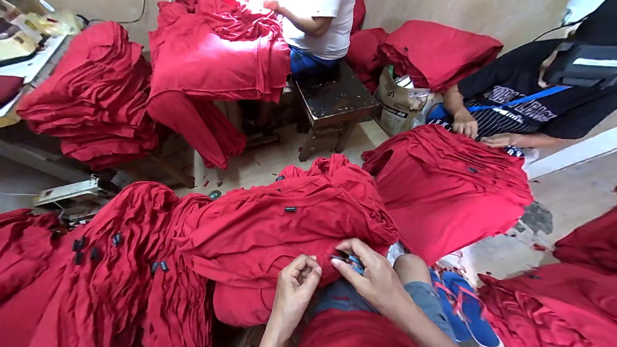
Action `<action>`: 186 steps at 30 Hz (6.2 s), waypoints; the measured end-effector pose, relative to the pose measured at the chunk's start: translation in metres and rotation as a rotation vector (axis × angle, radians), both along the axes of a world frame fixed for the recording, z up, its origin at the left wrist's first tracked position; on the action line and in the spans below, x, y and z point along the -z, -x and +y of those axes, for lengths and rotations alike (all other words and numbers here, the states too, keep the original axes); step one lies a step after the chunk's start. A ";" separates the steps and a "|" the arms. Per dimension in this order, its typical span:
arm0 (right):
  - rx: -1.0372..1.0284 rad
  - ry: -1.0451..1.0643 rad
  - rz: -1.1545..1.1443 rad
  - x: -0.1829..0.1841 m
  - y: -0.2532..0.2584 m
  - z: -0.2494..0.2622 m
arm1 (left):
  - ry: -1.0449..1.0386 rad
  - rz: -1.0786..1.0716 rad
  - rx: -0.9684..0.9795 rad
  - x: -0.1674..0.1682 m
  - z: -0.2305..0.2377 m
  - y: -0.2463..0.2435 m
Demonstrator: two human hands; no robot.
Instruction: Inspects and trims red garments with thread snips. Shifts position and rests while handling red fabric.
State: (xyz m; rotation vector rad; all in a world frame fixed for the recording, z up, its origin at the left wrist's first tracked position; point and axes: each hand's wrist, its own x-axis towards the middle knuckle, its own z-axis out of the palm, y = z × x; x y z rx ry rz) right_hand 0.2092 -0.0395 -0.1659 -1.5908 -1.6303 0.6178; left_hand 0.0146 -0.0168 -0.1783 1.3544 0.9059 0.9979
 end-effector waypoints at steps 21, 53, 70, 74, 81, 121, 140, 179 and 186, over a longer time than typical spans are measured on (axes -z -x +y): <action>-0.045 0.213 0.645 0.001 0.001 0.016 | -0.223 0.072 -0.120 0.008 0.003 -0.001; -0.112 0.200 0.550 0.018 0.005 0.023 | -0.173 0.463 -0.013 0.007 0.003 -0.006; -0.044 -0.099 -0.113 -0.004 0.007 0.007 | 0.348 -0.222 0.057 0.004 0.006 0.026; -0.152 -0.200 -0.179 -0.008 0.012 -0.005 | 0.340 -0.230 0.058 0.003 0.004 0.026; -0.222 -0.067 -0.168 -0.026 0.024 -0.010 | 0.305 -0.230 0.074 0.004 0.005 0.025; -0.072 0.187 0.578 0.012 0.008 0.029 | -0.071 0.418 0.079 -0.019 0.008 0.006; -0.099 -0.316 0.129 0.021 0.006 0.014 | 0.325 -0.175 -0.125 -0.001 0.027 -0.008; -0.205 0.096 0.189 -0.014 0.021 0.013 | -0.410 0.364 -0.143 0.007 0.017 -0.004; -0.484 0.332 -0.120 -0.025 -0.009 0.000 | -0.001 0.123 -0.122 -0.001 0.016 0.012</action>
